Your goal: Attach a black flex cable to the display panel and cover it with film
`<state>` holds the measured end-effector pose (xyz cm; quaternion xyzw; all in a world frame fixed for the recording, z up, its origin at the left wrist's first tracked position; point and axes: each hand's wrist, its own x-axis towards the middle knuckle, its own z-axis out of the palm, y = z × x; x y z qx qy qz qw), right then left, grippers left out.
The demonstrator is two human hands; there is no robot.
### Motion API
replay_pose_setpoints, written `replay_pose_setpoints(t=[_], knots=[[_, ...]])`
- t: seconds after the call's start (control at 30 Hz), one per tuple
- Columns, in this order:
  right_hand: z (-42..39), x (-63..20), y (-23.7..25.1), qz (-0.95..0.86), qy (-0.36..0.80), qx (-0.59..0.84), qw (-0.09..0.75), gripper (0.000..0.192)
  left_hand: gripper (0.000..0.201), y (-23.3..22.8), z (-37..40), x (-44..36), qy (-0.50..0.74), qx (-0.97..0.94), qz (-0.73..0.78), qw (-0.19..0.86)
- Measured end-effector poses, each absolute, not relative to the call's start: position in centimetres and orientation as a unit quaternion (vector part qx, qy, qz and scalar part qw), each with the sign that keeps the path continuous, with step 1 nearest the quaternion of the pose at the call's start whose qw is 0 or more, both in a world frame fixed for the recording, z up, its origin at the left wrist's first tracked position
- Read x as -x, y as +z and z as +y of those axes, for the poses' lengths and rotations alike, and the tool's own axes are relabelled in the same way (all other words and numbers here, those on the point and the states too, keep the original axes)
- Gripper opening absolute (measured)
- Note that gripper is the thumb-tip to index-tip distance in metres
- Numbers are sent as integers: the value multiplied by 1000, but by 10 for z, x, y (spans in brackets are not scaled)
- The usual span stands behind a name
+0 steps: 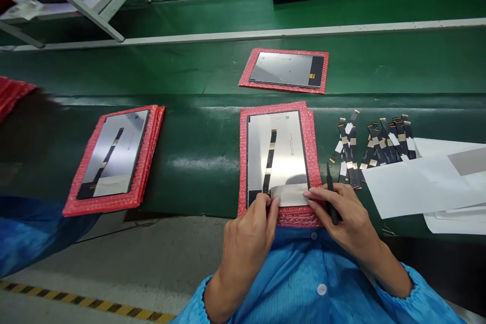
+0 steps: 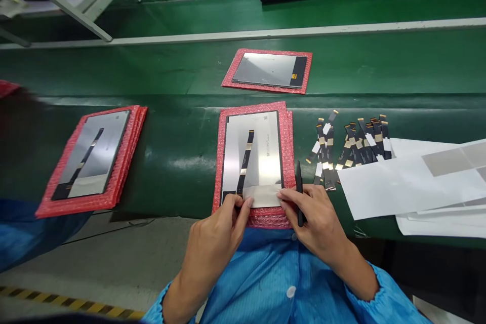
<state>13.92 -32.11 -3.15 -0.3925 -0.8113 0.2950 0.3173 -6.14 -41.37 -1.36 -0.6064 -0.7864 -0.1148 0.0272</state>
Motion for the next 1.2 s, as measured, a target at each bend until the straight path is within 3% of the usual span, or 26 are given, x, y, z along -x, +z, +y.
replay_pose_setpoints(t=[0.13, 0.23, 0.4, 0.53, 0.7, 0.97, 1.2], knots=[[-321, -141, -34, -819, 287, 383, 317, 42, 29, -13, -419, 65, -86, 575, -809, 84], [-322, -141, -36, -819, 290, 379, 320, 42, 14, -13, -416, 65, -172, 603, -779, 15], [-322, -140, -38, -817, 278, 378, 335, 45, 55, -22, -399, 57, -225, 713, -636, -191], [-322, -141, -40, -826, 259, 375, 332, 40, 70, -29, -401, 67, -226, 709, -620, -247], [-323, -143, -45, -837, 244, 368, 324, 31, 69, -40, -423, 93, -234, 672, -640, -290], [-321, -148, -50, -914, 171, 240, 280, 58, 63, -44, -422, 100, -217, 668, -632, -329], [-320, -153, -54, -932, 128, 205, 271, 59, 61, -34, -419, 105, -288, 649, -628, -318]])
